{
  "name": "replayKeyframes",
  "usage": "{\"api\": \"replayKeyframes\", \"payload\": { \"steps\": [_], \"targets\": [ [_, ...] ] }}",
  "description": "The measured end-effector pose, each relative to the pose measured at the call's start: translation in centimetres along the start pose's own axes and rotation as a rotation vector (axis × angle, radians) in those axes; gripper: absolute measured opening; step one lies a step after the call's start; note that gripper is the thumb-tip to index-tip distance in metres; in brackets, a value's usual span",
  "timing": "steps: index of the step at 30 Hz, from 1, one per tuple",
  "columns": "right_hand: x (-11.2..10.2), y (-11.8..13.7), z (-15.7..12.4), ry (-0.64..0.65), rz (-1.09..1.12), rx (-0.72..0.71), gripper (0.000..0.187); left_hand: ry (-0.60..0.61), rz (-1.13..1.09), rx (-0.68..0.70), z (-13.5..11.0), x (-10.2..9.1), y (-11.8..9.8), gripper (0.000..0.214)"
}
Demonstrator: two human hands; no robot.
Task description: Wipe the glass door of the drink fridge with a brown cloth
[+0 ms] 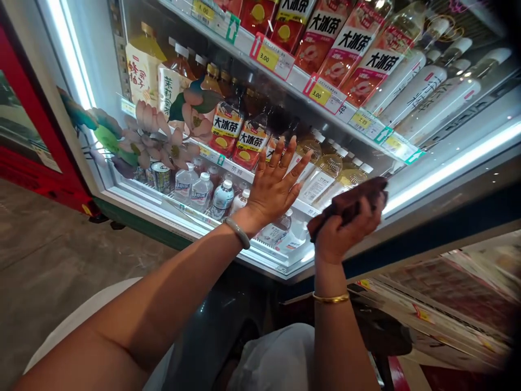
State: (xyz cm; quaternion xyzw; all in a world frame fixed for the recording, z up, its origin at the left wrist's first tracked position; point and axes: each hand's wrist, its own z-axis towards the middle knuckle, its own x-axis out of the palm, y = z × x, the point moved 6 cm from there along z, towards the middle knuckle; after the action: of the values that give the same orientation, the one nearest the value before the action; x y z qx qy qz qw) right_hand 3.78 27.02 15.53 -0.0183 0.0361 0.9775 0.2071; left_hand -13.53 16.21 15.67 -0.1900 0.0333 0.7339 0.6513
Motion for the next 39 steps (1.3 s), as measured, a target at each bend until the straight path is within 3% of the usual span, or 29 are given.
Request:
{"api": "replayKeyframes", "payload": {
  "steps": [5,8,11,13,16,19,21,26,28,34,36,39],
  "targets": [
    [3.1,6.1,-3.0,0.280,0.093,-0.225,0.047,0.029,0.003,0.022,-0.1,-0.2,0.6,0.066],
    [2.2,3.8,-1.8,0.225,0.110,-0.152,0.046,0.059,0.019,0.067,-0.3,-0.4,1.1,0.069],
    [0.6,-1.3,0.3,0.028,0.065,0.040,0.065,0.086,0.037,0.110,-0.6,-0.7,1.3,0.068],
    [0.3,-2.4,0.6,-0.047,0.033,0.062,0.074,0.092,0.037,0.113,-0.7,-0.8,1.2,0.067],
    [1.5,0.4,-0.8,-0.010,0.031,0.039,0.071,0.090,0.022,0.097,-0.6,-1.0,1.1,0.068],
    [3.4,5.4,-2.7,0.186,0.097,-0.113,0.056,0.087,0.015,0.094,-0.6,-1.0,1.2,0.068],
    [3.6,6.5,-2.9,0.249,0.115,-0.160,0.048,0.087,0.019,0.109,-0.6,-1.0,1.3,0.067],
    [1.6,2.2,0.1,0.060,0.077,0.027,0.060,0.098,0.044,0.111,-0.7,-0.8,1.2,0.062],
    [1.7,2.0,0.0,0.039,0.057,0.021,0.066,0.086,0.049,0.092,-0.8,-0.8,1.0,0.063],
    [4.4,6.8,-4.8,0.266,-0.021,-0.231,0.057,0.086,0.028,0.061,-0.7,-0.4,1.0,0.060],
    [4.2,6.3,-4.9,0.296,-0.022,-0.272,0.056,0.092,0.031,0.063,-0.7,-0.4,1.1,0.060],
    [3.2,2.6,-2.5,0.241,-0.017,-0.200,0.057,0.103,0.062,0.065,-0.8,-0.4,0.9,0.062]
  ]
}}
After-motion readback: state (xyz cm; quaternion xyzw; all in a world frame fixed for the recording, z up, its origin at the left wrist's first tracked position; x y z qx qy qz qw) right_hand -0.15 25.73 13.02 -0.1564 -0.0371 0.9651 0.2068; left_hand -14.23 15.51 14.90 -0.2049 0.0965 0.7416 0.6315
